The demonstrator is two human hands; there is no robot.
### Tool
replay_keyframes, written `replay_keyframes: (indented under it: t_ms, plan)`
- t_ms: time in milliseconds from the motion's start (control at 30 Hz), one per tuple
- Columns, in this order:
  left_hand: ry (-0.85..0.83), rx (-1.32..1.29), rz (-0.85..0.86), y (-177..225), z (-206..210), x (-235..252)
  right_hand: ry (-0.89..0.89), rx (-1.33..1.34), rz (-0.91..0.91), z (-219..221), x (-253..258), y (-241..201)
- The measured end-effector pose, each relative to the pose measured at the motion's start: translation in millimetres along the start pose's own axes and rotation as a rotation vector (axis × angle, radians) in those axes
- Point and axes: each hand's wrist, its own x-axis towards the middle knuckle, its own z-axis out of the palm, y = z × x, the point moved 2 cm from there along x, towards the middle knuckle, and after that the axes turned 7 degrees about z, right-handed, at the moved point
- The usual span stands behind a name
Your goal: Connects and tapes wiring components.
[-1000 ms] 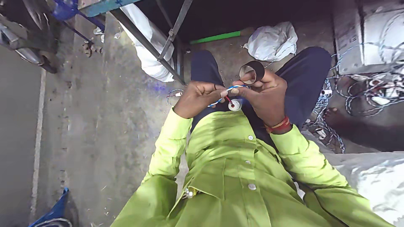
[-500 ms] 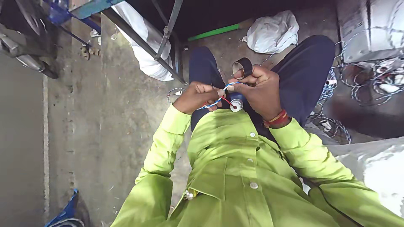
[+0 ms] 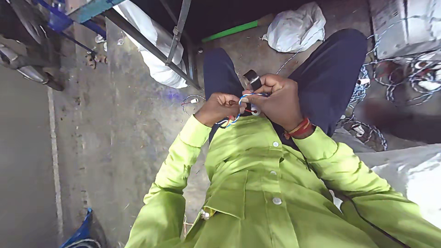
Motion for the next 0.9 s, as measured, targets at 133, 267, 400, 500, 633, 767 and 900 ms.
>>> replay_keyframes:
  t_ms: [133, 267, 400, 500, 633, 767, 900]
  plan:
    - [0.088, 0.253, 0.177, -8.8, 13.8, 1.3, 0.080, -0.056, -0.048, -0.2, 2.1, 7.4]
    - [-0.011, 0.440, 0.104, -16.5, 20.2, -2.1, 0.169, 0.007, -0.109, -9.8, 6.8, 8.6]
    - [0.080, 0.182, 0.130, -17.7, 15.9, -9.4, 0.184, 0.022, -0.061, -23.2, 15.4, 13.4]
    - [0.142, 0.104, 0.223, -17.1, 13.3, -12.6, 0.163, 0.038, -0.046, -29.0, 18.3, 14.8]
    - [0.266, 0.152, 0.276, -18.4, 15.5, -11.3, 0.114, 0.034, -0.008, -31.8, 18.0, 14.0]
    - [0.319, 0.153, 0.266, -15.1, 19.9, -11.2, 0.040, 0.021, -0.060, -37.4, 14.8, 15.6]
    - [0.314, 0.142, 0.268, -14.2, 21.5, -11.6, -0.051, -0.015, -0.201, -37.1, 10.0, 21.0]
